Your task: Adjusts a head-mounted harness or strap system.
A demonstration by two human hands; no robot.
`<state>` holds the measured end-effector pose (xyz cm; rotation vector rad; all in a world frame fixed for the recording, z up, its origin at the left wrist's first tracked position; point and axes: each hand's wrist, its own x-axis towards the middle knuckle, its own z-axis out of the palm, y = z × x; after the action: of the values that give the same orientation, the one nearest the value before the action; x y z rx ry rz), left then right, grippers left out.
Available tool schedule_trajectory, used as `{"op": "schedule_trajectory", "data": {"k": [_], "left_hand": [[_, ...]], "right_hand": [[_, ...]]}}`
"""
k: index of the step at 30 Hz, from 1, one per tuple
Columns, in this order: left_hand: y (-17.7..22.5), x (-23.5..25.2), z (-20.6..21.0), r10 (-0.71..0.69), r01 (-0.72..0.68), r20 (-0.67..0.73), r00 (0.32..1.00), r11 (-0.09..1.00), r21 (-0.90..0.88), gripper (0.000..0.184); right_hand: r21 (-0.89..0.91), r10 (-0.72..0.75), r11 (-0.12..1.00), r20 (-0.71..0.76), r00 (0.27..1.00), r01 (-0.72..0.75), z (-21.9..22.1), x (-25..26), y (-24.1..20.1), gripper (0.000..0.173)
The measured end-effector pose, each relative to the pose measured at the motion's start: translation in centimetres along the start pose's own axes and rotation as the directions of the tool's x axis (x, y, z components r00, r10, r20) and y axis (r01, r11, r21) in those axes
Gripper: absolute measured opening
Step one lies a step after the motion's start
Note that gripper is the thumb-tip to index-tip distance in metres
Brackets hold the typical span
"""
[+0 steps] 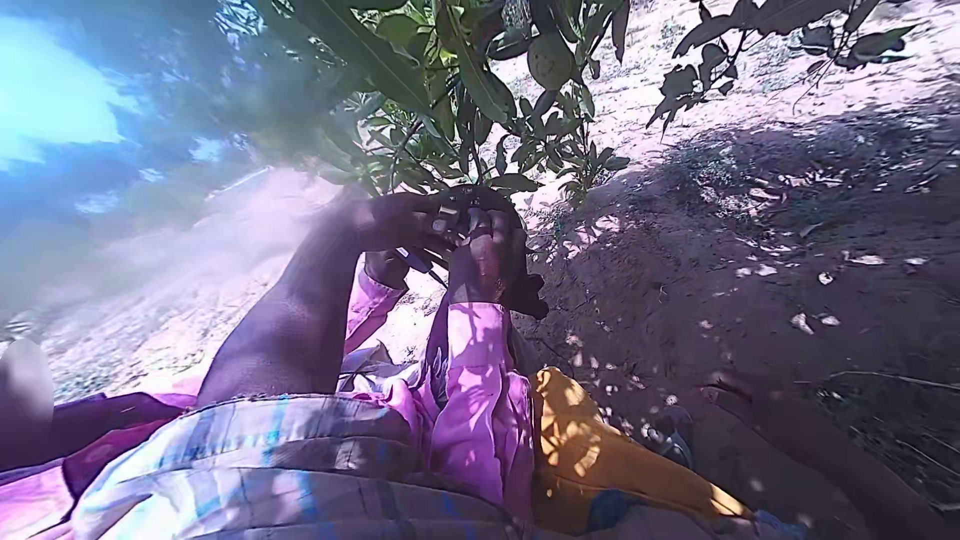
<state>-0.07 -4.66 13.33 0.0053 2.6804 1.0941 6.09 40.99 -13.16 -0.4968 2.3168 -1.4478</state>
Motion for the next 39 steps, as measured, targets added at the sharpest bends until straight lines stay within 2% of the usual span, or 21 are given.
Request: {"op": "schedule_trajectory", "data": {"k": [5, 8, 11, 13, 15, 18, 20, 22, 24, 27, 29, 32, 33, 36, 37, 39], "left_hand": [[0.5, -2.1, -0.6, 0.037, -0.036, 0.101, 0.994, 0.999, -0.011, 0.022], [1.0, -3.0, 1.1, -0.077, 0.076, 0.107, 0.991, 0.997, 0.016, 0.025], [0.5, -2.7, 2.6, -0.206, 0.199, 0.139, 0.969, 0.978, 0.061, 0.030], [-1.5, -1.9, 3.7, -0.211, 0.209, 0.143, 0.967, 0.977, 0.027, 0.040], [-3.1, -1.6, 5.2, -0.212, 0.219, 0.064, 0.975, 0.968, -0.121, 0.045], [-4.2, -1.9, 8.4, -0.182, 0.047, -0.235, 0.955, 0.874, -0.483, 0.027], [-3.0, -2.1, 9.9, -0.240, -0.087, -0.372, 0.897, 0.729, -0.679, 0.016], [-2.1, -1.7, 10.3, -0.284, -0.204, -0.445, 0.849, 0.602, -0.772, 0.014], [-1.7, -1.8, 9.9, -0.285, -0.267, -0.486, 0.826, 0.561, -0.784, 0.012], [-2.8, -2.5, 9.1, -0.292, -0.230, -0.472, 0.832, 0.593, -0.772, 0.013], [-4.2, -2.8, 9.0, -0.235, -0.295, -0.522, 0.820, 0.609, -0.736, 0.005], [-6.1, -2.2, 8.6, -0.061, -0.458, -0.620, 0.782, 0.617, -0.639, 0.025], [-6.1, -2.1, 8.6, -0.045, -0.465, -0.623, 0.781, 0.625, -0.627, 0.027], [-6.1, -2.1, 8.2, -0.117, -0.284, -0.481, 0.869, 0.678, -0.678, 0.024], [-4.3, -2.8, 8.6, -0.191, -0.193, -0.462, 0.866, 0.725, -0.661, 0.025], [0.6, -4.6, 9.8, -0.361, 0.021, -0.447, 0.818, 0.796, -0.605, 0.023]], "right_hand": [[0.055, -0.046, 0.997, -0.057, 0.997, 0.049, -0.3, 0.0, -1.1, 0.022], [0.024, -0.168, 0.985, -0.051, 0.984, 0.169, 0.0, -0.4, -1.1, 0.024], [0.018, -0.229, 0.973, -0.022, 0.973, 0.229, -0.1, -1.0, -1.1, 0.026], [0.021, -0.243, 0.970, -0.012, 0.970, 0.243, -0.1, -1.4, -1.5, 0.031], [0.052, -0.242, 0.968, -0.025, 0.970, 0.244, 0.0, -1.7, -2.4, 0.030], [0.151, -0.204, 0.967, -0.021, 0.979, 0.205, 0.1, -2.3, -3.8, 0.024], [0.130, -0.202, 0.971, -0.005, 0.979, 0.201, 0.3, -2.8, -4.4, 0.024], [0.069, -0.211, 0.975, 0.014, 0.977, 0.209, 0.5, -3.2, -4.6, 0.026], [0.017, -0.224, 0.975, 0.029, 0.974, 0.223, 0.7, -3.6, -4.4, 0.027], [-0.021, -0.250, 0.968, 0.039, 0.967, 0.251, 0.9, -4.2, -3.8, 0.028], [-0.029, -0.265, 0.964, 0.026, 0.964, 0.266, 1.0, -4.6, -3.2, 0.028], [-0.025, -0.222, 0.975, 0.012, 0.975, 0.222, 1.0, -5.0, -2.4, 0.028], [-0.026, -0.196, 0.980, 0.006, 0.981, 0.196, 1.1, -5.1, -2.1, 0.028], [-0.038, -0.098, 0.994, 0.030, 0.995, 0.099, 1.1, -5.5, -2.1, 0.026], [-0.045, -0.087, 0.995, 0.032, 0.996, 0.088, 1.1, -5.6, -2.1, 0.026], [-0.057, -0.090, 0.994, 0.029, 0.995, 0.092, 1.2, -5.7, -2.1, 0.027]]}}
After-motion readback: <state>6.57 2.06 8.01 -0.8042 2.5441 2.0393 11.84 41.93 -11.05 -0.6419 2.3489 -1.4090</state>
